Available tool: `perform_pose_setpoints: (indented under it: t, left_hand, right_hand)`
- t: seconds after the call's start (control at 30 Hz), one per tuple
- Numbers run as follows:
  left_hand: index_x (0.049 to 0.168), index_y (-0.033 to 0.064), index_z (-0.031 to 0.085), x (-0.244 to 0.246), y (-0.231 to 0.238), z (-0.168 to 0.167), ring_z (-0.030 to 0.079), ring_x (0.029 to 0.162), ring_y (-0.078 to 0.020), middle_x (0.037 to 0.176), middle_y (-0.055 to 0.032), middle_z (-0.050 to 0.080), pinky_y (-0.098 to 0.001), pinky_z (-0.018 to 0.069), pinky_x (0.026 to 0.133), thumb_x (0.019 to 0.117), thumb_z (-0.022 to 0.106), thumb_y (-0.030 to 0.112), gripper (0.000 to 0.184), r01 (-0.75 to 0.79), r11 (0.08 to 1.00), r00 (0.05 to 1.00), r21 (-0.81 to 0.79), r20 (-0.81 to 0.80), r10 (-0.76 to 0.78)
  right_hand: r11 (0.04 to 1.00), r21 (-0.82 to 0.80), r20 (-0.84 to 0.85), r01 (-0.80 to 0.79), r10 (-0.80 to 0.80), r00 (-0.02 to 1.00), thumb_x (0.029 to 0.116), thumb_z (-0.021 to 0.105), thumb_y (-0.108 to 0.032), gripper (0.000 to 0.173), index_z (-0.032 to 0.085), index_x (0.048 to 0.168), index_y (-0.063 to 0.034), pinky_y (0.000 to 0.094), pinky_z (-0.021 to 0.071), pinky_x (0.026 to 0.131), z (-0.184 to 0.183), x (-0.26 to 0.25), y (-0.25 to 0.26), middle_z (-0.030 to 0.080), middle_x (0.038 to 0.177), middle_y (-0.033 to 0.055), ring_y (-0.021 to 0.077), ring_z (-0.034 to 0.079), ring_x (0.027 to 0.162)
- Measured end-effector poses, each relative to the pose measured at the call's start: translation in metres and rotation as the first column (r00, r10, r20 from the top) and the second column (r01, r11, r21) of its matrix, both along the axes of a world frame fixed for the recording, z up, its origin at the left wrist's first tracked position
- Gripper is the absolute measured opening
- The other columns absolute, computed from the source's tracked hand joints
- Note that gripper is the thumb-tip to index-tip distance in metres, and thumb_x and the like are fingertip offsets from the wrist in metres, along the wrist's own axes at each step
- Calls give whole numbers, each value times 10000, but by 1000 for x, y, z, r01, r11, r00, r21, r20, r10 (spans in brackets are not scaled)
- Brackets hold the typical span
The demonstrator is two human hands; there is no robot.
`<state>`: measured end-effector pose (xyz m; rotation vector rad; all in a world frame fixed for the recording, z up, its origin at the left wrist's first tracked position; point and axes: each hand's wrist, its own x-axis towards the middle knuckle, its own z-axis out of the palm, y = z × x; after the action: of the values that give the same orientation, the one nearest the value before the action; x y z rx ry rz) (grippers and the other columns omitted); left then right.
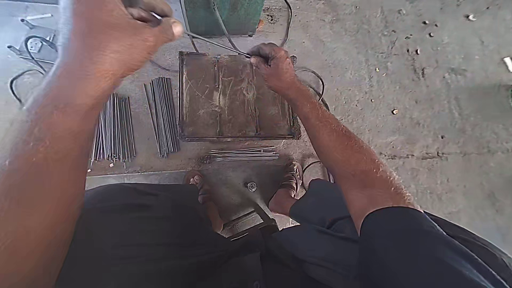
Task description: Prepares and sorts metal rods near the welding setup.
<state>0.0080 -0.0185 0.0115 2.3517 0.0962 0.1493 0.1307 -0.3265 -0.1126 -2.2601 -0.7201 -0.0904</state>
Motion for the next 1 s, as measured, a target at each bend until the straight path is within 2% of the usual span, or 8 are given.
perform_pose_setpoints:
  t: [0.17, 0.43, 0.6, 0.77, 0.83, 0.9, 0.93, 1.0]
  left_hand:
    - [906, 169, 669, 5, 34, -14, 688, 869, -2, 859, 111, 702, -166, 563, 774, 887, 754, 107, 107, -165, 947, 963, -276, 161, 215]
    - [1027, 165, 738, 21, 47, -39, 685, 967, -74, 983, 32, 718, -315, 574, 881, 848, 822, 473, 366, -185, 978, 973, -100, 120, 196]
    - [991, 59, 672, 20, 82, -61, 617, 919, -37, 946, 17, 657, -233, 504, 855, 835, 803, 127, 214, -239, 952, 954, -191, 138, 267]
    - [826, 134, 584, 6, 104, -58, 567, 781, 45, 785, 106, 579, -150, 478, 744, 826, 729, 7, 193, -370, 915, 916, -157, 100, 388]
    - [926, 53, 627, -8, 124, -67, 603, 835, -17, 864, 37, 623, -204, 516, 785, 826, 755, -19, 177, -403, 901, 907, -160, 64, 417]
    - [1078, 102, 699, -20, 148, -99, 688, 934, -66, 1004, 13, 705, -292, 588, 868, 896, 767, 255, 247, -436, 899, 900, -35, -40, 435]
    - [1179, 130, 711, -28, 159, -122, 712, 1006, -122, 1107, -26, 732, -367, 593, 924, 931, 718, 386, 356, -440, 895, 888, 70, -118, 445]
    - [1288, 61, 663, -57, 174, -180, 676, 1124, -358, 1232, -203, 691, -618, 501, 996, 1009, 606, 343, 401, -357, 909, 860, 217, -303, 410]
  right_hand:
    - [927, -364, 6, 95, -99, 995, 1008, 589, -187, 243, 743, 1184, -123, 464, 439, 1107, -58, 54, -19, 686, 1212, 155, 310, 608, 1233]
    - [855, -493, 24, 163, -173, 985, 993, 620, -324, 264, 746, 1215, -259, 577, 364, 1096, -83, 88, 7, 640, 1283, 132, 342, 552, 1267]
    - [856, -494, -25, 150, -187, 982, 986, 611, -294, 251, 739, 1180, -198, 550, 417, 1062, -82, 100, 26, 676, 1208, 119, 318, 595, 1223]
    - [846, -483, -14, 224, -264, 965, 961, 633, -315, 295, 727, 1201, -173, 609, 406, 1077, -79, 101, 32, 665, 1276, 155, 370, 570, 1277]
    - [876, -447, -5, 182, -206, 979, 972, 626, -332, 353, 695, 1270, -157, 609, 425, 1065, -75, 94, 33, 645, 1298, 182, 385, 580, 1257]
    - [880, -474, 5, 25, -26, 1000, 1012, 573, -340, 382, 654, 1317, -125, 577, 464, 1032, -61, 77, 28, 640, 1266, 196, 379, 618, 1186]
    - [840, -532, 9, -103, 128, 992, 1031, 547, -326, 378, 644, 1303, -82, 627, 471, 992, -47, 62, 23, 639, 1229, 245, 439, 625, 1155]
    - [662, -653, -13, -367, 475, 880, 1028, 564, -235, 321, 661, 1259, -34, 713, 491, 848, -16, 16, 6, 659, 1129, 313, 538, 651, 1032]
